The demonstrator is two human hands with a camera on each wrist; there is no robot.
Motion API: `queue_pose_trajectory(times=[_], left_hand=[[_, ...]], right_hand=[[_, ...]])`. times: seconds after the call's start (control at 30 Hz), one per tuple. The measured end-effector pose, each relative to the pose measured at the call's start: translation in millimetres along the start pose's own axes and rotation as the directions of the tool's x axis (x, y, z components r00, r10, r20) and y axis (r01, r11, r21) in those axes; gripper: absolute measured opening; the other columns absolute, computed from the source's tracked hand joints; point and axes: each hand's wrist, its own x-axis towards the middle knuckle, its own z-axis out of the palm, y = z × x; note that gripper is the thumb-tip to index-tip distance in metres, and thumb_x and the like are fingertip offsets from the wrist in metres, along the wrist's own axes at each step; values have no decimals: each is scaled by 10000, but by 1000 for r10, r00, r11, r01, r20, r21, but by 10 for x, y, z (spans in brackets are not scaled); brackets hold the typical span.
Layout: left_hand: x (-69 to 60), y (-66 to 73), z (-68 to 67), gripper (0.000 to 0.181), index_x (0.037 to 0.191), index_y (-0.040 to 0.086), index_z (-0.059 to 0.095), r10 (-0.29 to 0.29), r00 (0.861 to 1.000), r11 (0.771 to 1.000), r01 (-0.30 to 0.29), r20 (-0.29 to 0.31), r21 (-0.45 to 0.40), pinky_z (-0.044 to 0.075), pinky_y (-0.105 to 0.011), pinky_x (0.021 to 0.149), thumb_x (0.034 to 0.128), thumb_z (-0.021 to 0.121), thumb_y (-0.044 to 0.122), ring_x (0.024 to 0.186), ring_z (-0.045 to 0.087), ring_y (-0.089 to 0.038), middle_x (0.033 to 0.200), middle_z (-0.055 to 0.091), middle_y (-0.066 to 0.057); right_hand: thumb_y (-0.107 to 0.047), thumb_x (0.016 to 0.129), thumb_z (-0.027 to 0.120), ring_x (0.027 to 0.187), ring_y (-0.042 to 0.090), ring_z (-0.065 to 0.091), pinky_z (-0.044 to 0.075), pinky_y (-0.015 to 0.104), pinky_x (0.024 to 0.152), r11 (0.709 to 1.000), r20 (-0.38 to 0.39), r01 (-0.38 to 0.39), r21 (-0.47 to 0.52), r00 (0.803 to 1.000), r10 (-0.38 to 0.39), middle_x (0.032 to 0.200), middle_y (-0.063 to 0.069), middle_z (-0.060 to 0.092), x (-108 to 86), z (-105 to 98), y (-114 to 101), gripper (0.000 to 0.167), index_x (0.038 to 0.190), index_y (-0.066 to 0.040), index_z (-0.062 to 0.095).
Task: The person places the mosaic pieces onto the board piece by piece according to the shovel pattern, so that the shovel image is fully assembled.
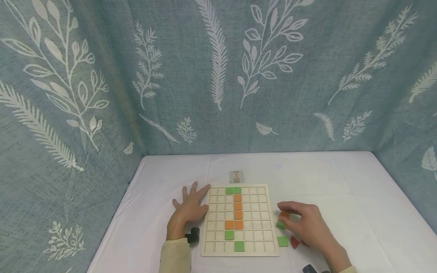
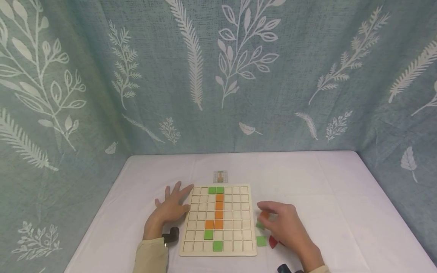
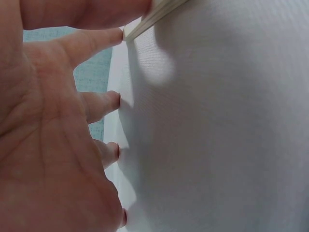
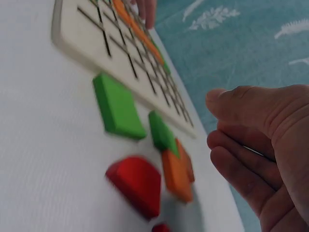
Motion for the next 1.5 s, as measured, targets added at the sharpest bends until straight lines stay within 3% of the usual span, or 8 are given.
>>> queue_pose_trajectory(times=[0.27,0.5,0.9,1.1,1.33,1.5], left_hand=[[1,-11,10,780,1653,196,508,-7,1000,1000,7,-3,-14,-112,-926,1173,892,654,112,1653,-49,-620,1815,161,-267],[-23,18,2,773,1648,190,515,-17,1000,999,16,-7,-38,-136,-903,1189,892,649,102,1660,-52,-604,1815,169,-264],[-35,29,-13,773,1654,203,508,-19,1000,1000,19,-3,-18,-112,-915,1185,901,657,114,1660,-47,-604,1819,163,-256],[-29,37,0,776,1651,204,513,-21,1000,1000,21,-5,-11,-112,-915,1185,895,661,114,1658,-46,-608,1818,165,-257],[-29,42,-10,774,1647,183,513,-15,1000,1000,15,-5,-11,-110,-917,1184,889,645,99,1656,-39,-615,1813,171,-268],[-38,43,-24,779,1654,182,503,-9,1000,1000,9,0,-7,-101,-922,1182,890,638,99,1655,-38,-617,1814,167,-268]], right_hand=[[-136,874,912,1087,84,770,613,248,883,995,55,-100,25,994,98,1050,-192,806,-9,-6,131,387,1239,-225,820],[-60,872,877,1095,111,782,637,387,992,997,-9,-39,-61,999,39,1125,-166,821,-1,29,175,381,1223,-201,830],[-62,888,877,1127,198,782,637,482,1005,991,30,-43,-127,998,48,1135,-80,829,100,13,175,361,1233,-151,820],[-63,896,865,1151,245,775,616,536,1040,989,-11,-47,-140,999,46,1147,-45,831,113,-15,205,367,1255,-118,813],[-92,908,854,1208,289,760,603,559,1066,985,-9,-96,-141,995,96,1199,-2,828,112,-41,241,383,1287,-114,800],[-58,900,844,1200,286,766,600,560,1066,989,-21,-81,-126,997,79,1196,-7,830,94,-51,279,391,1283,-121,802]])
